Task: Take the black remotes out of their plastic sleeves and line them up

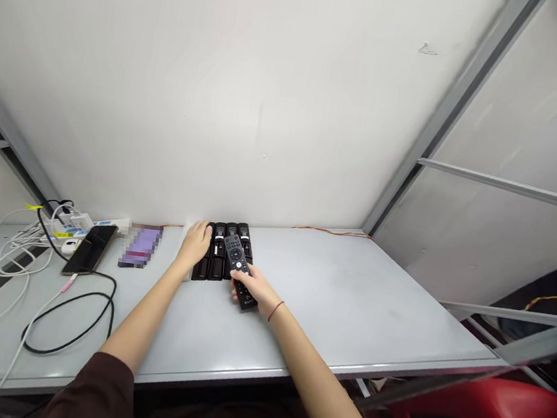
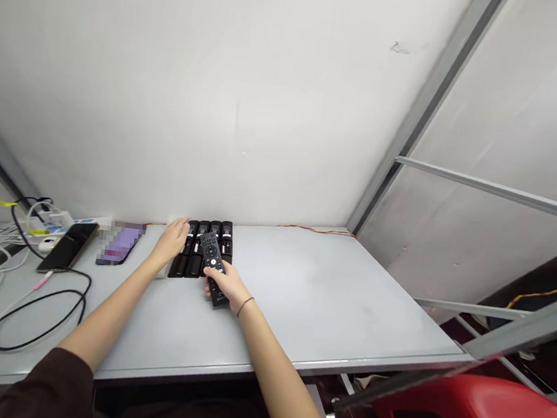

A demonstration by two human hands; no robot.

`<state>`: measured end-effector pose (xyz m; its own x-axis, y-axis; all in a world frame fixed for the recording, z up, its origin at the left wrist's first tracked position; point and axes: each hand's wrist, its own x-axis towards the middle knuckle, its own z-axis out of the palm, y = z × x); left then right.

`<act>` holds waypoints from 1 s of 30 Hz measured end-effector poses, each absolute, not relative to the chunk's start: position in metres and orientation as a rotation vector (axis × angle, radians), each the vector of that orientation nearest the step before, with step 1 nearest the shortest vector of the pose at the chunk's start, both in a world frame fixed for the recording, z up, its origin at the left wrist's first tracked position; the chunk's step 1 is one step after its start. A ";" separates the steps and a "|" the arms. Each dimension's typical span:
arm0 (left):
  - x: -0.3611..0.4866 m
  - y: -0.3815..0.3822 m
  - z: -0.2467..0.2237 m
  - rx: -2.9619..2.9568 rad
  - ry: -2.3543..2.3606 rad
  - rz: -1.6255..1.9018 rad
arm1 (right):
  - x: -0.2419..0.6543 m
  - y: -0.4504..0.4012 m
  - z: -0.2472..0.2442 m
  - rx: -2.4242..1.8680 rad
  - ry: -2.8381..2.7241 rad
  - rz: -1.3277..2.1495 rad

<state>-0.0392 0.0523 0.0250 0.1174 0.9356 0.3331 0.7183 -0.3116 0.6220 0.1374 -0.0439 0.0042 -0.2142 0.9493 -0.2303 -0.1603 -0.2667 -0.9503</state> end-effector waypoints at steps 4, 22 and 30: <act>-0.005 0.021 0.034 1.339 1.068 0.911 | 0.137 -0.045 0.004 -1.042 -1.019 1.674; 0.013 -0.007 0.015 1.099 0.822 1.091 | 0.126 -0.048 0.008 -1.021 -1.117 1.415; 0.012 -0.004 0.009 1.140 0.784 1.111 | 0.131 -0.042 0.002 -1.062 -1.216 1.329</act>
